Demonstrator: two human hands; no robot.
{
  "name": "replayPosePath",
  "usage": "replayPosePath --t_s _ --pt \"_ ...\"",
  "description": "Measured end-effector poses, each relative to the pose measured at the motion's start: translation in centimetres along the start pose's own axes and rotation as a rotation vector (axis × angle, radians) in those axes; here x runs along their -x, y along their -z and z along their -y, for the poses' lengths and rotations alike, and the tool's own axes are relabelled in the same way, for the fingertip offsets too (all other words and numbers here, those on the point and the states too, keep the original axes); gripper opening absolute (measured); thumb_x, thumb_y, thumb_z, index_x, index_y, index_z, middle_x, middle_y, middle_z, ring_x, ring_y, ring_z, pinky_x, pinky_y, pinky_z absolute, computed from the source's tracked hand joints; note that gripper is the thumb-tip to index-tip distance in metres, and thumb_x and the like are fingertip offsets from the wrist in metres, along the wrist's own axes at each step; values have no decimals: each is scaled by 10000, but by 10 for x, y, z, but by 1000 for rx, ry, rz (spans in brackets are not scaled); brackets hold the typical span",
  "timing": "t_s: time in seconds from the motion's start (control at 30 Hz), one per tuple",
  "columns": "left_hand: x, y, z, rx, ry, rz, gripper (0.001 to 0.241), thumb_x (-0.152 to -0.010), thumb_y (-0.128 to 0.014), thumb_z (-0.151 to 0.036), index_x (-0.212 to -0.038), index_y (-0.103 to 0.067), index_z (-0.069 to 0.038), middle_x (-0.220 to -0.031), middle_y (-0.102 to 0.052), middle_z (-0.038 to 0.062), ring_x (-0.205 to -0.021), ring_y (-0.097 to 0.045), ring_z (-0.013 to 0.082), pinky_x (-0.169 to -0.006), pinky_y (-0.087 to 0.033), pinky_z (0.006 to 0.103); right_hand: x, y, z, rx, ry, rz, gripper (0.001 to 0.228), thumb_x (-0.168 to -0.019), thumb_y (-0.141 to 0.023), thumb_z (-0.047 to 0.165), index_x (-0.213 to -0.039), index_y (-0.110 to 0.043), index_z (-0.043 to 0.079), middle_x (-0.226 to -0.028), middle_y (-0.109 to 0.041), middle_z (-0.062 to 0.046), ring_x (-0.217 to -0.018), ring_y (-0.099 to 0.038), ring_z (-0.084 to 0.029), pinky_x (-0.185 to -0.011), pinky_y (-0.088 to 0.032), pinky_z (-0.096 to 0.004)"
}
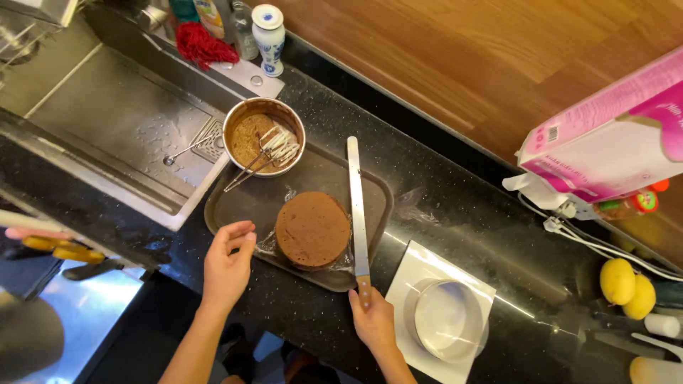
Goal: The person whisks a white cream mixture in a bowl, stirs an amber syrup in a measuring cup with a red spatula, and pours the syrup into the cream while whisking. They steady a round chocolate cake layer on a tray and hold a long knife against its side, then resume whisking the combined mixture.
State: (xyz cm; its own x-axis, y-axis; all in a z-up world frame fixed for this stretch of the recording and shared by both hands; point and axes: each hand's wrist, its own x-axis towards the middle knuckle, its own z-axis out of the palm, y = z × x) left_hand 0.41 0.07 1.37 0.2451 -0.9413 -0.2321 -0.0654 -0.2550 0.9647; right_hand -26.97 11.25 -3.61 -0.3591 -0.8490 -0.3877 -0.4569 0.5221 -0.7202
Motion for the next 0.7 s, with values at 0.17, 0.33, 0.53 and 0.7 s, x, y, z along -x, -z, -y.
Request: replayPosePath --t_s 0.17,0.33,0.53,0.7 --pt "13 8 -11 -44 13 -45 273 -970 -658 -164 -1196 -638 -13 -1143 -716 111 -1008 -685 159 -811 -569 285 6 5 20 178 -16 52 354 -912 -715 379 -848 -663 34 -629 -650 -158 -596 -650 -330 -610 -502 -445" --pt "11 -32 -51 -307 -153 -68 267 -932 -698 -218 -1133 -686 -42 -1075 -737 110 -1009 -686 222 -868 -551 348 18 15 46 -16 -265 108 339 -933 -651 345 -986 -594 15 -682 -660 -210 -633 -725 -415 -604 -574 -514" --pt "-55 -112 -61 -604 -470 134 448 -884 -726 -332 -1217 -646 -43 -1141 -700 138 -1093 -612 342 -969 -461 451 27 20 32 199 147 -245 334 -929 -646 284 -1224 -651 127 -975 -739 -186 -858 -709 -422 -731 -555 -497" --pt "-100 -142 -77 -378 -379 66 814 -840 -812 -440 -1377 -486 78 -1199 -663 224 -1067 -640 344 -897 -501 440 33 34 47 196 339 -334 386 -935 -633 273 -1283 -565 120 -1202 -671 -114 -1007 -682 -376 -791 -551 -453"
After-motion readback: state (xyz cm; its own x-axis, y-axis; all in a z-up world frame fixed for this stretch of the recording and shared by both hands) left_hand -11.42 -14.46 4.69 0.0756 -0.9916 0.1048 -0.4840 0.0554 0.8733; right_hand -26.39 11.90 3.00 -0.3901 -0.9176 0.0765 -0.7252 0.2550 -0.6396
